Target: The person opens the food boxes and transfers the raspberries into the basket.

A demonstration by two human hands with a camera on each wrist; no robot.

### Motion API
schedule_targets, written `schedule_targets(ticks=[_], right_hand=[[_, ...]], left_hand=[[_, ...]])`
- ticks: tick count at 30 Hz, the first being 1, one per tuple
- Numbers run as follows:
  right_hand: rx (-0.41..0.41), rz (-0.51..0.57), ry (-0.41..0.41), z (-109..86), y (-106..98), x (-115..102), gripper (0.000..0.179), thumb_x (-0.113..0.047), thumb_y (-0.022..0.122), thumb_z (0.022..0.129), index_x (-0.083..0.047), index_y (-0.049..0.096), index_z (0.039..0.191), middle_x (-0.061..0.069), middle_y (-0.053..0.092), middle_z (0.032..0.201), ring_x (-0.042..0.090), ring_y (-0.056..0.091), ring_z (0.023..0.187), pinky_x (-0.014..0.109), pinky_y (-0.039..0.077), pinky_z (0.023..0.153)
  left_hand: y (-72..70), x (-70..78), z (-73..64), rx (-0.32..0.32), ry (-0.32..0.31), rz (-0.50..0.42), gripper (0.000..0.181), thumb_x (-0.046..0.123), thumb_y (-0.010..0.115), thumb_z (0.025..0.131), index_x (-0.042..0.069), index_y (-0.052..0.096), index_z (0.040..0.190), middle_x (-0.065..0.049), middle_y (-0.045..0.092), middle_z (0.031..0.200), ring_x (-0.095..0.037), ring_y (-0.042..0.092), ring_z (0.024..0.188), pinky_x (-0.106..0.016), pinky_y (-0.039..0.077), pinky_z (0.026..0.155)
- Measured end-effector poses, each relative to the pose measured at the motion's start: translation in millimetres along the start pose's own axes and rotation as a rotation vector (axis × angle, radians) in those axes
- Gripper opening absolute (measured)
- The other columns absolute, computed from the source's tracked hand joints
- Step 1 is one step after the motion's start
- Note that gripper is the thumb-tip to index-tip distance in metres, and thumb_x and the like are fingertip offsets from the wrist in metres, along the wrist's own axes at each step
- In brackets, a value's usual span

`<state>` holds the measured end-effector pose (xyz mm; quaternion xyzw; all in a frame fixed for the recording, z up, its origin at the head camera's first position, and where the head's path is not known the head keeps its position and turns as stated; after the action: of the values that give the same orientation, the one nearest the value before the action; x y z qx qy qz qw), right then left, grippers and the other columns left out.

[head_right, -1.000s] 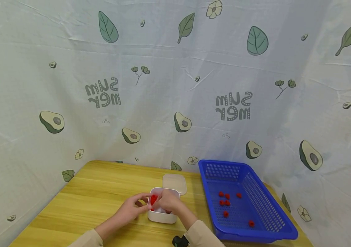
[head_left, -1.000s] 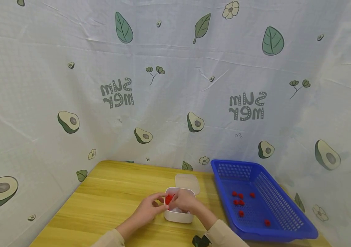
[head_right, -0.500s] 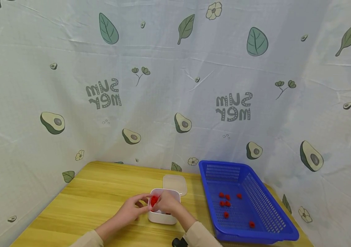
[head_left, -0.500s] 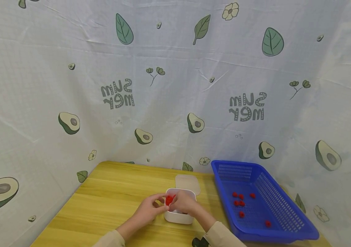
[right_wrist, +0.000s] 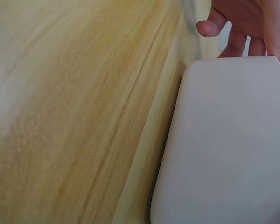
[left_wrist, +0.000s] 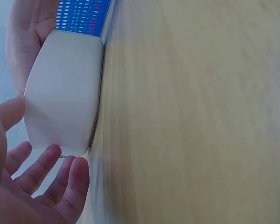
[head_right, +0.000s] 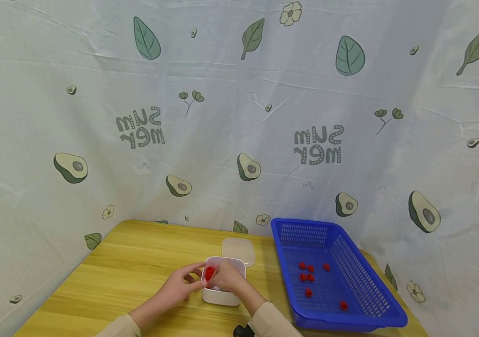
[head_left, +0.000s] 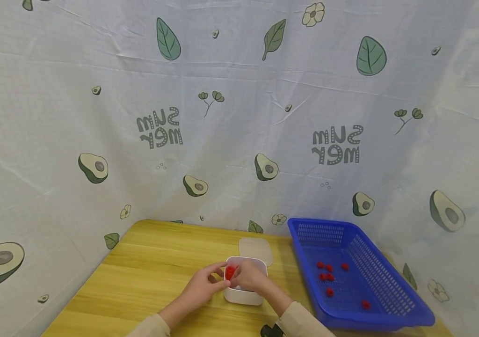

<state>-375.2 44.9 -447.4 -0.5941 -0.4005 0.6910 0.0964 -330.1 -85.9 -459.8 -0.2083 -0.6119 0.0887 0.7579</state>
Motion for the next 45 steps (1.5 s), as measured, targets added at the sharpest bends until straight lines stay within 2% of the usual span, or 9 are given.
schedule_targets(ticks=[7, 15, 24, 30, 37, 45], right_hand=[[0.006, -0.011, -0.004, 0.6, 0.4, 0.7, 0.016, -0.005, 0.080, 0.081, -0.001, 0.071, 0.068, -0.003, 0.053, 0.057, 0.012, 0.041, 0.053, 0.024, 0.034, 0.051], [0.008, -0.038, -0.004, 3.0, 2.6, 3.8, 0.013, -0.004, 0.078, 0.083, -0.002, 0.074, 0.071, -0.001, 0.062, 0.063, 0.014, 0.046, 0.059, 0.025, 0.038, 0.053], [-0.008, -0.066, -0.044, 0.9, 3.3, -0.2, 0.018, -0.007, 0.079, 0.083, -0.003, 0.072, 0.066, -0.004, 0.057, 0.058, 0.012, 0.046, 0.056, 0.023, 0.038, 0.052], [-0.033, -0.026, 0.004, 0.6, 3.4, 2.5, 0.018, -0.007, 0.078, 0.084, -0.004, 0.072, 0.067, -0.002, 0.058, 0.061, 0.014, 0.045, 0.057, 0.025, 0.037, 0.052], [-0.055, 0.008, 0.036, 0.9, 3.8, 4.8, 0.018, -0.004, 0.076, 0.084, -0.004, 0.069, 0.068, -0.004, 0.049, 0.056, 0.009, 0.034, 0.045, 0.021, 0.029, 0.043], [-0.066, -0.030, 0.057, 3.3, 0.9, 4.5, 0.016, -0.008, 0.075, 0.084, -0.007, 0.068, 0.071, -0.004, 0.051, 0.057, 0.007, 0.031, 0.042, 0.020, 0.030, 0.041]], left_hand=[[0.4, 1.1, 0.6, -0.005, -0.013, 0.011, 0.056, 0.031, 0.072, 0.094, 0.014, 0.055, 0.144, -0.005, 0.062, 0.113, -0.019, 0.056, 0.092, -0.024, 0.048, 0.070], [-0.1, 1.9, 0.2, -0.008, -0.010, 0.010, 0.056, 0.030, 0.073, 0.093, 0.013, 0.056, 0.144, -0.005, 0.062, 0.113, -0.018, 0.056, 0.091, -0.025, 0.048, 0.069], [0.7, -0.9, 0.2, -0.006, -0.013, 0.004, 0.055, 0.029, 0.073, 0.093, 0.014, 0.057, 0.143, -0.005, 0.062, 0.113, -0.019, 0.056, 0.091, -0.026, 0.048, 0.068], [0.7, -0.1, 0.6, -0.008, -0.009, 0.018, 0.056, 0.031, 0.074, 0.093, 0.013, 0.057, 0.143, -0.004, 0.062, 0.112, -0.019, 0.056, 0.092, -0.025, 0.049, 0.069], [0.7, 1.3, -0.4, -0.013, 0.000, 0.018, 0.056, 0.031, 0.073, 0.093, 0.013, 0.057, 0.143, -0.004, 0.062, 0.112, -0.019, 0.056, 0.092, -0.025, 0.048, 0.070], [0.4, -0.3, 1.0, -0.012, 0.003, 0.008, 0.057, 0.032, 0.075, 0.091, 0.013, 0.057, 0.142, -0.004, 0.063, 0.111, -0.019, 0.056, 0.092, -0.025, 0.048, 0.069]])
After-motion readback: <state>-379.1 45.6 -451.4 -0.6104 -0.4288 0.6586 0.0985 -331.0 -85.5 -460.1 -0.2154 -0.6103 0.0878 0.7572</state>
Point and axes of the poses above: each hand's wrist, its own z-axis towards the middle knuckle, its own y-axis out of the palm, x = y × z, the point moved 8 cm from there along z, towards the middle knuckle
